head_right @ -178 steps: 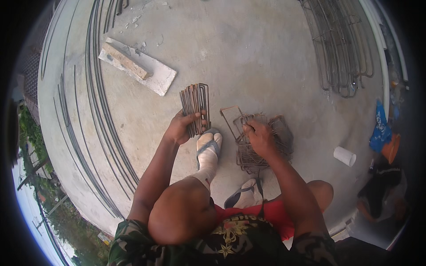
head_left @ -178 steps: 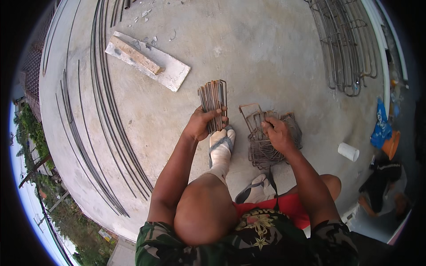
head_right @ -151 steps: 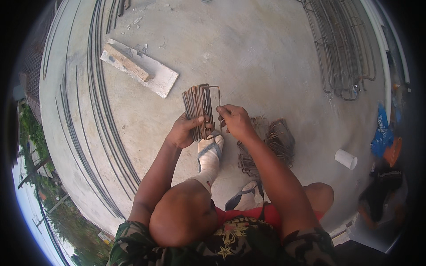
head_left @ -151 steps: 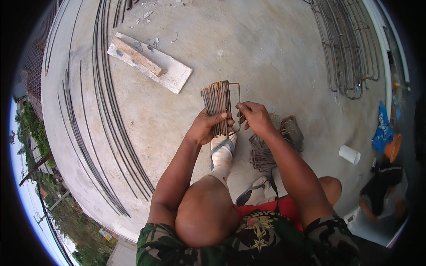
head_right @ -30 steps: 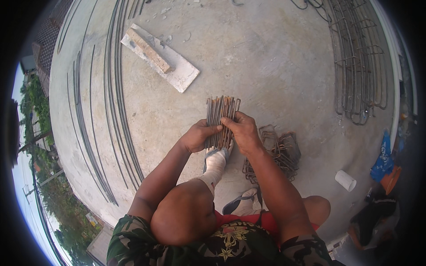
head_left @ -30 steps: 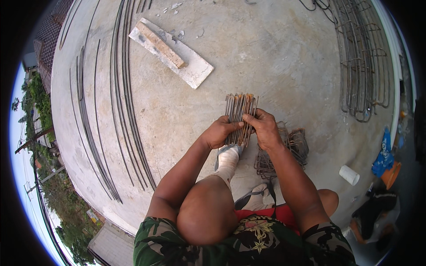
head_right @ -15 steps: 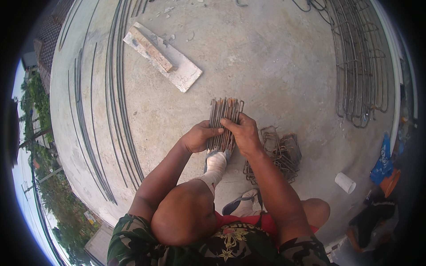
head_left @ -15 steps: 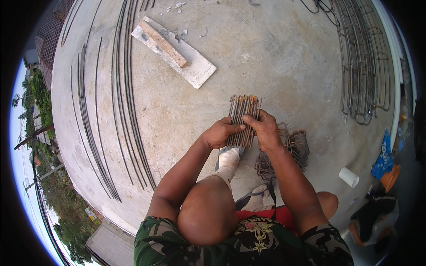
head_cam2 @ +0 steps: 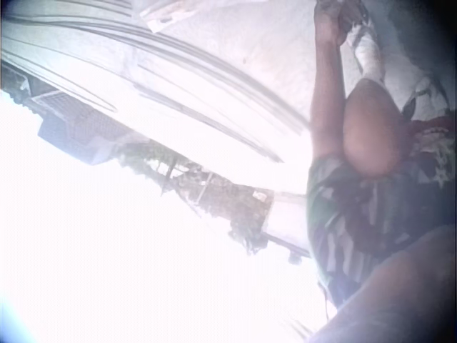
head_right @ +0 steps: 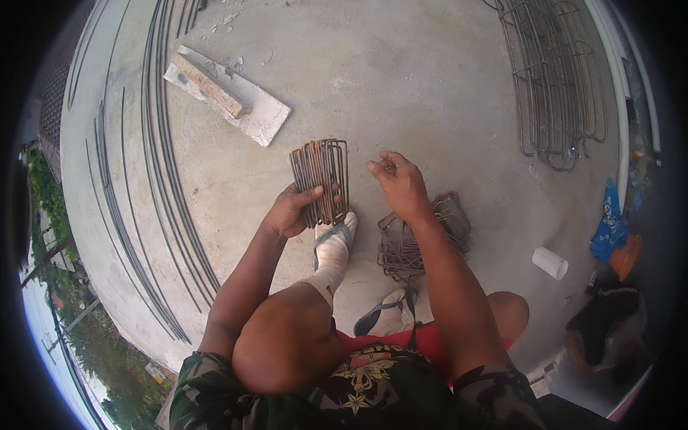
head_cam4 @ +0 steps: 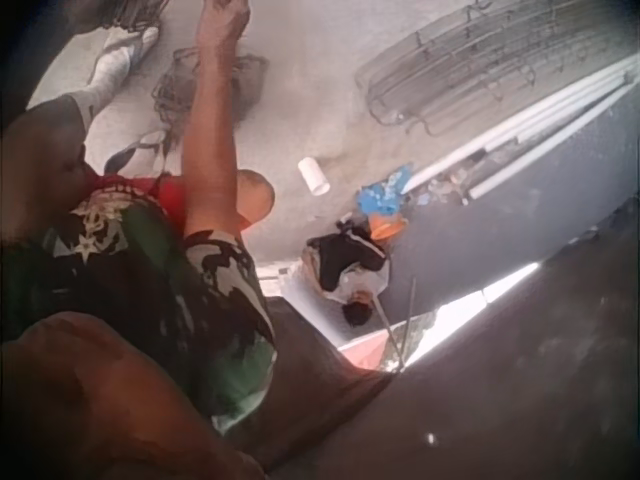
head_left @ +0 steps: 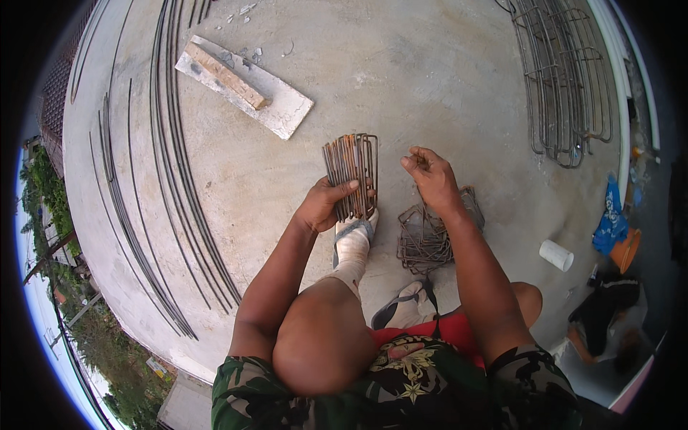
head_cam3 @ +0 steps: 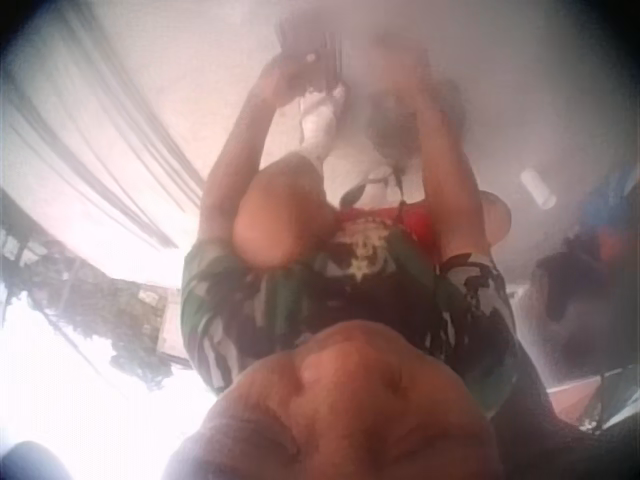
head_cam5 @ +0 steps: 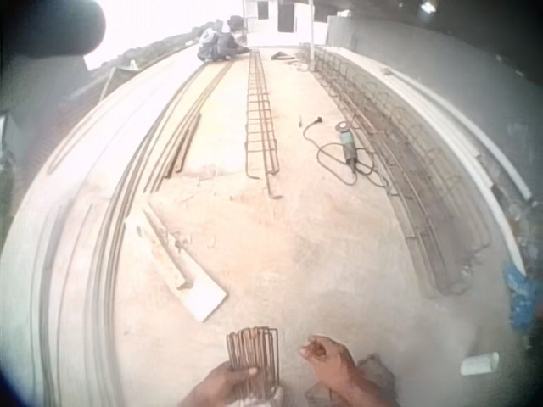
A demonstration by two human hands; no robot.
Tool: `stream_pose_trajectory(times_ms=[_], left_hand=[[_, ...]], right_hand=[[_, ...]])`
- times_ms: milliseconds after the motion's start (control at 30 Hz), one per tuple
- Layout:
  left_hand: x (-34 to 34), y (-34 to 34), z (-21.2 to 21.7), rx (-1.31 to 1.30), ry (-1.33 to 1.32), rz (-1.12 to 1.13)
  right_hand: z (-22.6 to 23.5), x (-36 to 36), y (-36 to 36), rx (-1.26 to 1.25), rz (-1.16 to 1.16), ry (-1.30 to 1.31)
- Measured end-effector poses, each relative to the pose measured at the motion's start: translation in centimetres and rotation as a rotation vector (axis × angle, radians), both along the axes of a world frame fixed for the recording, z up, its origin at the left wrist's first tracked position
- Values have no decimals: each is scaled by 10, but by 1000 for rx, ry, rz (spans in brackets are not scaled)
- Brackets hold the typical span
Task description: The person gathers small U-shaped rebar stirrups and threads them onto a long rebar rod, then places the assembled unit onto a larger rebar cage structure. The person repeats this process, adding more stirrups to the rod and positioning them along the cage.
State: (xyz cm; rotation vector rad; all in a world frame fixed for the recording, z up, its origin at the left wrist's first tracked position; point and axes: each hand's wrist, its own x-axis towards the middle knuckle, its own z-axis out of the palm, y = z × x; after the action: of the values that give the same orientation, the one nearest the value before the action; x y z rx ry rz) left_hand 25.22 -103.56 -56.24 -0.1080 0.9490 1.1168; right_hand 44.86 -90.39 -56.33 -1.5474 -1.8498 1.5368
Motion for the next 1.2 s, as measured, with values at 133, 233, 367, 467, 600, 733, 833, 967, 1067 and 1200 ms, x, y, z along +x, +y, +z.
stream_pose_trajectory(times_ms=[133,233,367,467,600,733,833,967,1067,1200], left_hand=[[-2,-1,-7,-91,83,91],[-5,-1,-8,-109,125,69],[-4,-2,-9,-62,101,95],[-5,-4,-10,-70,125,98],[0,3,1,-75,127,92],[-4,4,-3,-39,54,57],[7,17,8,-36,95,52],[11,19,5,10,127,55],[7,9,-7,-64,178,73],[13,12,-10,-29,135,0]], right_hand=[[-42,77,18,-100,259,-553],[-62,92,-29,-131,576,-854],[-89,102,-76,-31,650,-867],[-74,101,-74,94,540,-768],[-63,137,-55,97,271,-669],[-17,153,-49,255,254,-563],[24,160,-64,393,309,-571],[24,180,-60,-272,140,-122],[18,179,-19,-378,-341,25],[-58,257,9,-128,-77,-652]])
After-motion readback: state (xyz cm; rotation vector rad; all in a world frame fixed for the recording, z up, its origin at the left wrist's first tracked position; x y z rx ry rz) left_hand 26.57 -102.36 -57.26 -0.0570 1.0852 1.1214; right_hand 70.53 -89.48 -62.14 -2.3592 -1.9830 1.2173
